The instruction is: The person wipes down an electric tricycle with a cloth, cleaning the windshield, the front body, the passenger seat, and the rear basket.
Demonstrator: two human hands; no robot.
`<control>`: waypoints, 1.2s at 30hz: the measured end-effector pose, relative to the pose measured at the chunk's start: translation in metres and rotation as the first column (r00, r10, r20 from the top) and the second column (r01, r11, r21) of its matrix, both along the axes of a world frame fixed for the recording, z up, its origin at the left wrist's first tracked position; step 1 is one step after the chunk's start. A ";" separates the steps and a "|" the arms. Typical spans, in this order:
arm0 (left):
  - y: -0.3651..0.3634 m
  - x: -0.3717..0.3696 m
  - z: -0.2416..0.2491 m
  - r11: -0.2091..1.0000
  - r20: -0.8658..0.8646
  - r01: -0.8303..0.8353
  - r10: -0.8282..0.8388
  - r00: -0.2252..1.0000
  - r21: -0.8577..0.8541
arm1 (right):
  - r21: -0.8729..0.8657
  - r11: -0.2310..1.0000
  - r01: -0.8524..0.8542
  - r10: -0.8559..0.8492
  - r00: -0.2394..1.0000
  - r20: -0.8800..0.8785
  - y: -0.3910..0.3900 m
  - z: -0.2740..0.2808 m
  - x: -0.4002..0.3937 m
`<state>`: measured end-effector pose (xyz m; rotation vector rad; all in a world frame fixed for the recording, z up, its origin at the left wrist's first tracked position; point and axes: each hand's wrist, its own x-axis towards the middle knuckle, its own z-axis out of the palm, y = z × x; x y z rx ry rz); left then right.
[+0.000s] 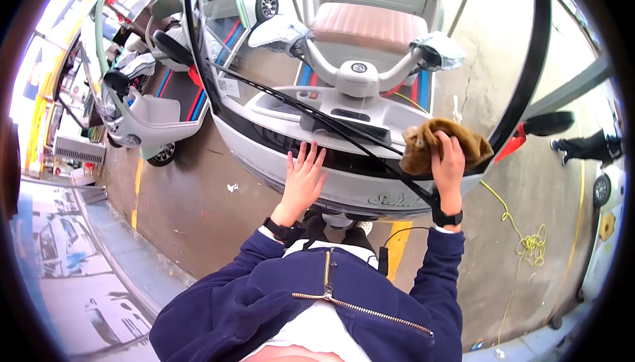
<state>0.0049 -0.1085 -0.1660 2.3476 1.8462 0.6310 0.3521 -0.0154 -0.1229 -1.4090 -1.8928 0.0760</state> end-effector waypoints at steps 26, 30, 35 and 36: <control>-0.174 -0.348 0.020 0.918 0.904 -0.032 0.396 0.158 -0.396 | -0.371 0.263 -0.891 0.135 0.415 -0.900 -0.178 0.023 -0.530; -0.190 -0.403 0.020 0.949 0.931 -0.160 0.219 -0.291 -0.273 | -0.491 0.188 -0.850 0.314 0.526 -0.790 -0.162 -0.009 -0.562; -0.148 -0.416 0.064 0.973 0.980 0.123 0.197 0.014 -0.198 | -0.733 0.189 -0.654 0.476 0.714 -0.514 -0.130 -0.043 -0.595; -0.138 -0.420 0.072 0.945 0.979 0.254 0.200 0.045 -0.205 | -0.634 0.208 -0.745 0.506 0.636 -0.582 -0.121 -0.056 -0.601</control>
